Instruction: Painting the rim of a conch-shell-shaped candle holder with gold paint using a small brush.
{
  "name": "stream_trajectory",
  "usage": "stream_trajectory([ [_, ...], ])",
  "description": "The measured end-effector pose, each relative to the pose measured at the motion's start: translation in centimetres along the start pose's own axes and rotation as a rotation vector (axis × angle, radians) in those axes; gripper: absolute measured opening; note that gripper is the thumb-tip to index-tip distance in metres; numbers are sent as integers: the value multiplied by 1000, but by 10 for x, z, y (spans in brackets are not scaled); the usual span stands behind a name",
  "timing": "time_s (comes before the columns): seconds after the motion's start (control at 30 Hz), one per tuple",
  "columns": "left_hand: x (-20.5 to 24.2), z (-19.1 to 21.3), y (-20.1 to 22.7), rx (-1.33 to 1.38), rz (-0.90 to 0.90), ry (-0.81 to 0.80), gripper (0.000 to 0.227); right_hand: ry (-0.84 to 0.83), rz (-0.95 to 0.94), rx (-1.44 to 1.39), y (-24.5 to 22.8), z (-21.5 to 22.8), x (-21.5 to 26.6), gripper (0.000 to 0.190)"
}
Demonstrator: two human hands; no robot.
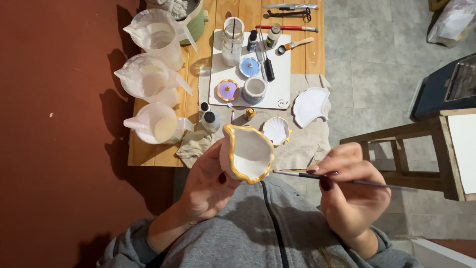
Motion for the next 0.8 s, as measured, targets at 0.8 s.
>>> stream_trajectory([
  [0.8,-1,0,-3,13,5,-19,82,11,-151,-149,23,5,1,14],
])
Point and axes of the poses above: each hand's wrist, its own x-axis away from the middle knuckle, its own z-axis out of the back of the hand, y = z × x, the point moved 9 cm from there along -x, towards the middle knuckle, and after that the axes turned 1 degree about y, right-handed, at the moved point
